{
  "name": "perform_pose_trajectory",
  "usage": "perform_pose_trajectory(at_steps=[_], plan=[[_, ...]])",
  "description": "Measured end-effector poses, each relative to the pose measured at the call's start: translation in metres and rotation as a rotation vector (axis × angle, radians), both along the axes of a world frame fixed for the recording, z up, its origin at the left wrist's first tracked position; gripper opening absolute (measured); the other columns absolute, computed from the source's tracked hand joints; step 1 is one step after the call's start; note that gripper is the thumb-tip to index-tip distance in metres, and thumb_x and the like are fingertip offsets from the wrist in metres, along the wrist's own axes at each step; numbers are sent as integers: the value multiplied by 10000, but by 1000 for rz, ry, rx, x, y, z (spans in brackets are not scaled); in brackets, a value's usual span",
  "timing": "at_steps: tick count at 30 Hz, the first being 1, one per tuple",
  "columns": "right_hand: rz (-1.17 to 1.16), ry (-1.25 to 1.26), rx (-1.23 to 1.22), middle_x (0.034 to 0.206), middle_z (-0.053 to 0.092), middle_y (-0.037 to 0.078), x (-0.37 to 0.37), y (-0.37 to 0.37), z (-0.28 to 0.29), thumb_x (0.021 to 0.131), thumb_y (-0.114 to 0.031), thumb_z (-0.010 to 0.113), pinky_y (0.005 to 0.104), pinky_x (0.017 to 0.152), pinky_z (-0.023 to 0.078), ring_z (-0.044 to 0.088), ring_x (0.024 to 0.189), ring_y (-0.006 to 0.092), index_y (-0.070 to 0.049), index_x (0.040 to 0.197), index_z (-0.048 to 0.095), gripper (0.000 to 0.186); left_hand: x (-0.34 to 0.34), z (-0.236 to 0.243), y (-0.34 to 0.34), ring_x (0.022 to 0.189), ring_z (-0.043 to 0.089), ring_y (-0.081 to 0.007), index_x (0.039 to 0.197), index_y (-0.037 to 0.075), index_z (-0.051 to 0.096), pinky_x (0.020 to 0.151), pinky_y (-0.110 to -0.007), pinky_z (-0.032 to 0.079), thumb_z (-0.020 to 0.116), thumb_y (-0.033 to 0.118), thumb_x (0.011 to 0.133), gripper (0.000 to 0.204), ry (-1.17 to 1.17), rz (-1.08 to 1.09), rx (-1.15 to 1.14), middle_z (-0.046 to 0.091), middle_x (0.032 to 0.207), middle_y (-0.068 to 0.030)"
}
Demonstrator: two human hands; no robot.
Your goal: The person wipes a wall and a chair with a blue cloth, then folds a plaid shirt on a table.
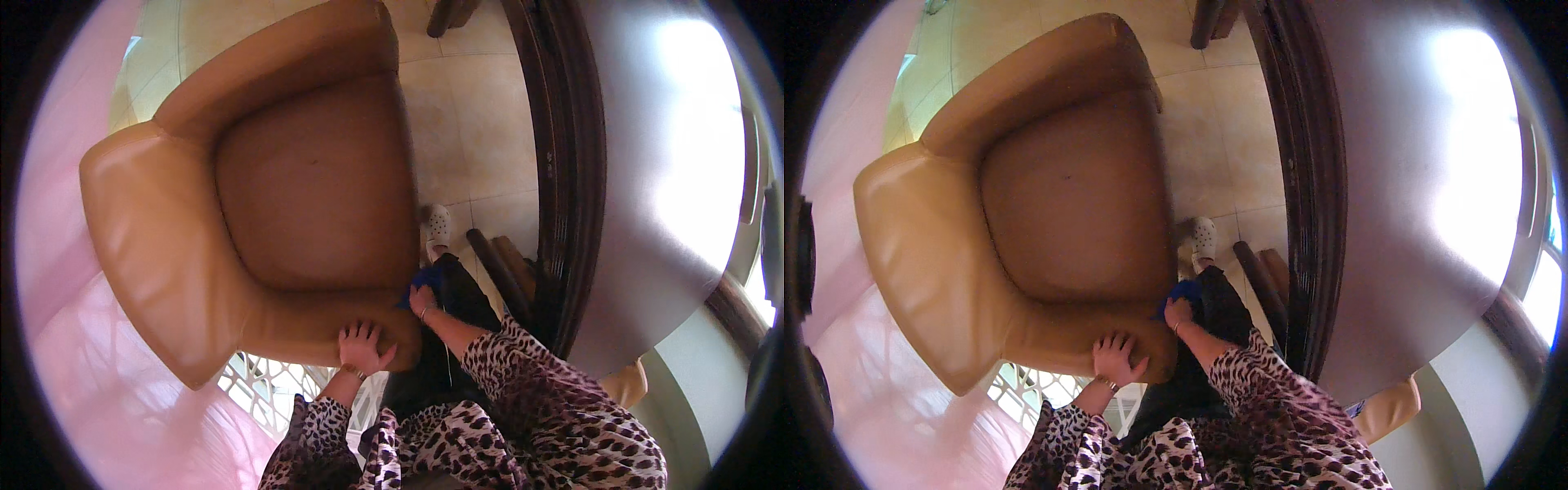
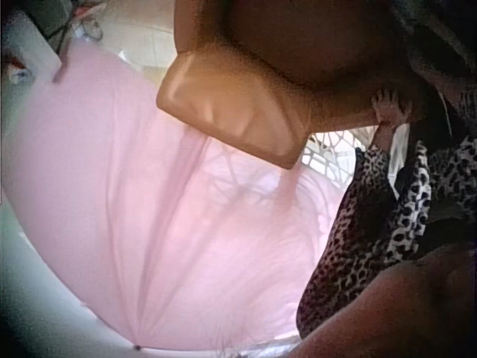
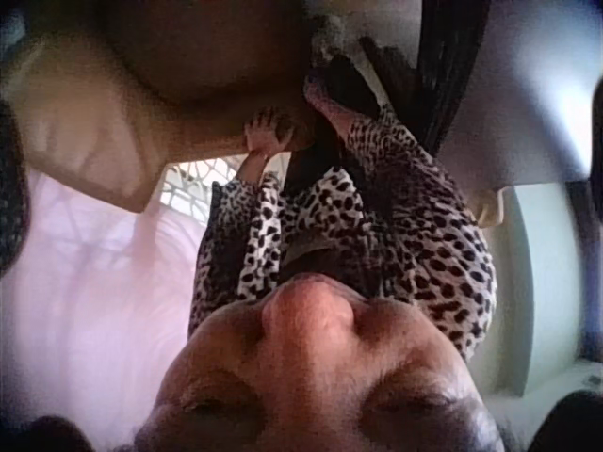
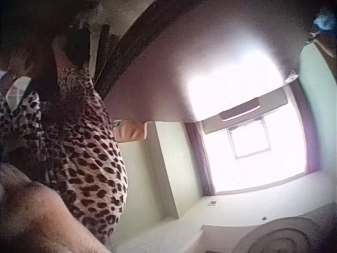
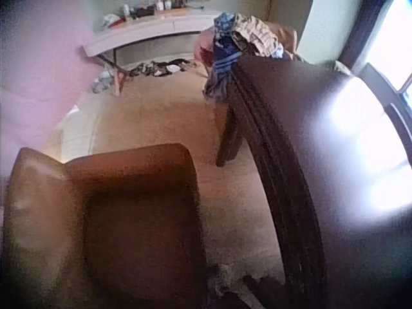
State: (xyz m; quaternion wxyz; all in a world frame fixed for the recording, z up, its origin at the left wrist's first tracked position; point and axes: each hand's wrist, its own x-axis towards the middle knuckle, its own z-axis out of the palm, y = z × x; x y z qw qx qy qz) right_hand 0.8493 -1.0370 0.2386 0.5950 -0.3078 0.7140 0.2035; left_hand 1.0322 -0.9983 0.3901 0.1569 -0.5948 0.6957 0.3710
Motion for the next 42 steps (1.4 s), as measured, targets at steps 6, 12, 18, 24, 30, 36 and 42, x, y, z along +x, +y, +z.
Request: perform_pose_trajectory(at_steps=[6,12,18,24,30,36,42], plan=[[137,-72,-205,1229,575,338,6,-94,5,970,-371,491,493,999,449,547,1174,448,78,1182,607,510,-5,14,-1,1194,526,-345,1128,107,710,1013,-557,354,539,627,824,626,-74,-28,24,633,1262,-127],[-44,-73,-875,1088,668,271,54,-282,107,939,-353,594,462,921,483,627,1051,431,45,1183,600,468,2,18,0,1254,493,-333,1147,103,697,1046,-560,339,562,613,832,615,11,132,211,609,1303,-132],[8,55,-1383,1162,595,255,44,-362,199,930,-186,586,510,927,461,576,1044,435,-29,1156,579,275,116,82,-59,1430,273,-392,1141,9,649,1144,-619,214,624,258,830,399,-105,236,-471,461,1429,-192],[284,390,-1774,1345,510,252,52,-386,181,887,-88,568,520,1081,344,449,1262,448,8,1305,541,429,239,264,-149,1506,106,-346,1435,127,477,1164,-638,148,671,257,835,643,-759,200,-764,197,1619,-124],[554,-210,-1648,1432,387,262,185,-287,242,717,-88,679,577,1132,241,305,1380,452,6,1370,481,689,243,248,-140,1478,135,-414,1479,405,387,1110,-692,188,654,479,872,668,-919,195,-814,157,1629,-85],[672,-320,-1430,1542,230,283,256,-295,270,730,-208,700,542,1186,152,144,1476,412,36,1448,361,831,239,238,-190,1414,304,-424,1400,416,490,1069,-671,281,683,475,846,590,-864,89,-955,313,1551,-93],[1086,-353,-1317,1477,396,159,120,-338,288,817,-112,592,484,1144,292,306,1422,346,-74,1320,571,505,241,235,-182,1393,340,-427,1354,425,536,1063,-671,287,710,460,820,563,-868,94,-961,357,1505,-73]])
